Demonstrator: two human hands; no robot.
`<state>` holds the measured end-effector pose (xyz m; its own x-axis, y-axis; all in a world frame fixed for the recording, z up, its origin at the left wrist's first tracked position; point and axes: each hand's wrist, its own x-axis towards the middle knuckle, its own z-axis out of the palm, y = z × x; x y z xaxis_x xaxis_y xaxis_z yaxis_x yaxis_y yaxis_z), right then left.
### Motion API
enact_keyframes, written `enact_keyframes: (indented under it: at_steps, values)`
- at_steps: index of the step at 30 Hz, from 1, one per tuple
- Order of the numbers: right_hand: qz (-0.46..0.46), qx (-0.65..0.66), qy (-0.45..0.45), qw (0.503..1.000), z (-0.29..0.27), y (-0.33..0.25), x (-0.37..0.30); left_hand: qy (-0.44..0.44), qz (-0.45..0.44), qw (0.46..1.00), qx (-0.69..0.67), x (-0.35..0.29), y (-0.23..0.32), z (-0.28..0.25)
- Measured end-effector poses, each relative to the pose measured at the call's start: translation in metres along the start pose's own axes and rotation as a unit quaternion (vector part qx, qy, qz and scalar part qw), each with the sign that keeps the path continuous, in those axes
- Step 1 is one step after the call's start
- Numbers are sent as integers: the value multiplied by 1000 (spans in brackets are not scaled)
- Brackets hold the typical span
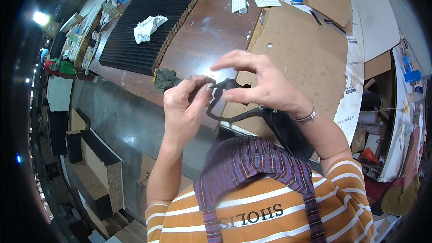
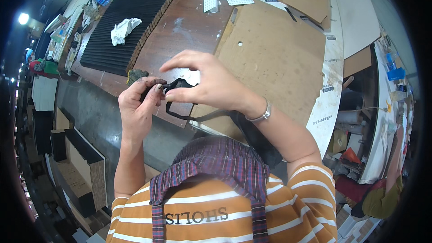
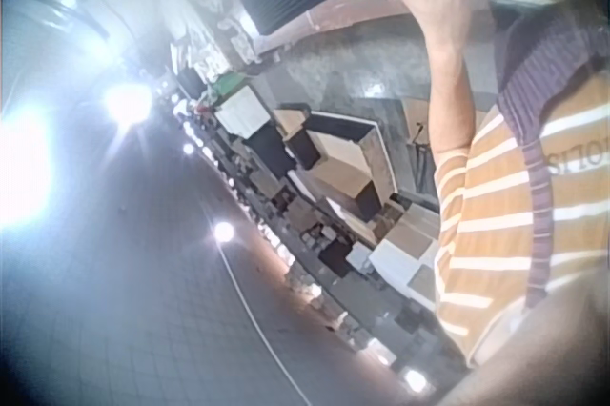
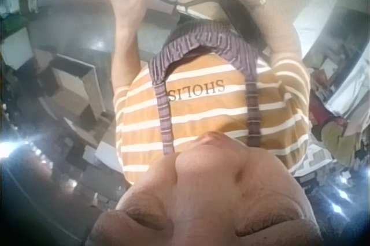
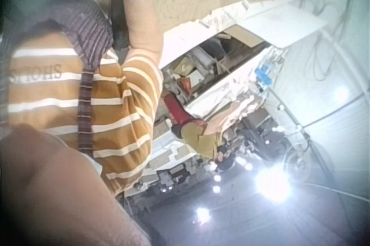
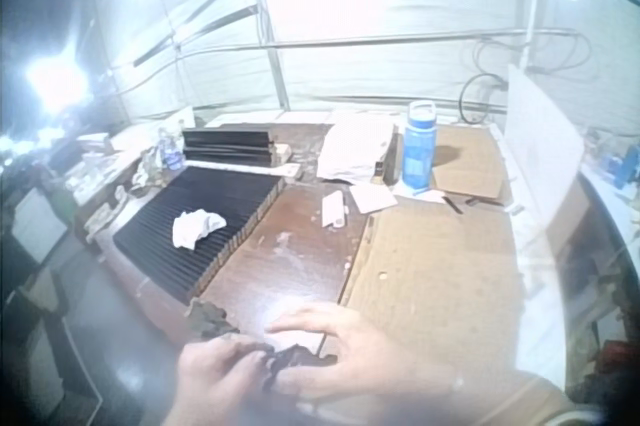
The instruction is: The person scrubs a black ribbed mat with a sponge and then wipes it with a cloth. They remove gloves and handle a small black object before opening a blue container.
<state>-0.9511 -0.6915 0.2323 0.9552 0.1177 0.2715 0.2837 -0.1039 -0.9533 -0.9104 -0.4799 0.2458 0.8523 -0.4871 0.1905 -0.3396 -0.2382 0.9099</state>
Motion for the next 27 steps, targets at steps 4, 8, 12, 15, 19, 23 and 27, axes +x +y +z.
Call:
enact_keyframes:
  at_steps: [4, 8, 12, 15, 19, 23, 27]
  values:
    - [79, 51, -50, 994, 5, -1, 10, -12, 40, 999, 17, 7, 4, -2]
    - [187, 190, -82, 960, -3, 3, 13, -16, 53, 998, 42, 11, 6, -8]
    - [216, 312, -61, 923, -5, 5, 9, -12, 60, 997, 50, 15, 7, -7]
    - [222, 344, -39, 911, -1, 5, 8, -9, 49, 998, 43, 17, 6, -5]
    - [212, 324, -63, 920, -1, 4, 11, -10, 92, 993, 78, 20, 5, -9]
    - [213, 327, -84, 917, -6, 1, 7, -4, 153, 980, 130, 21, 4, -11]
    - [196, 309, -79, 927, -7, -4, 2, 8, 181, 971, 159, 17, 9, -6]
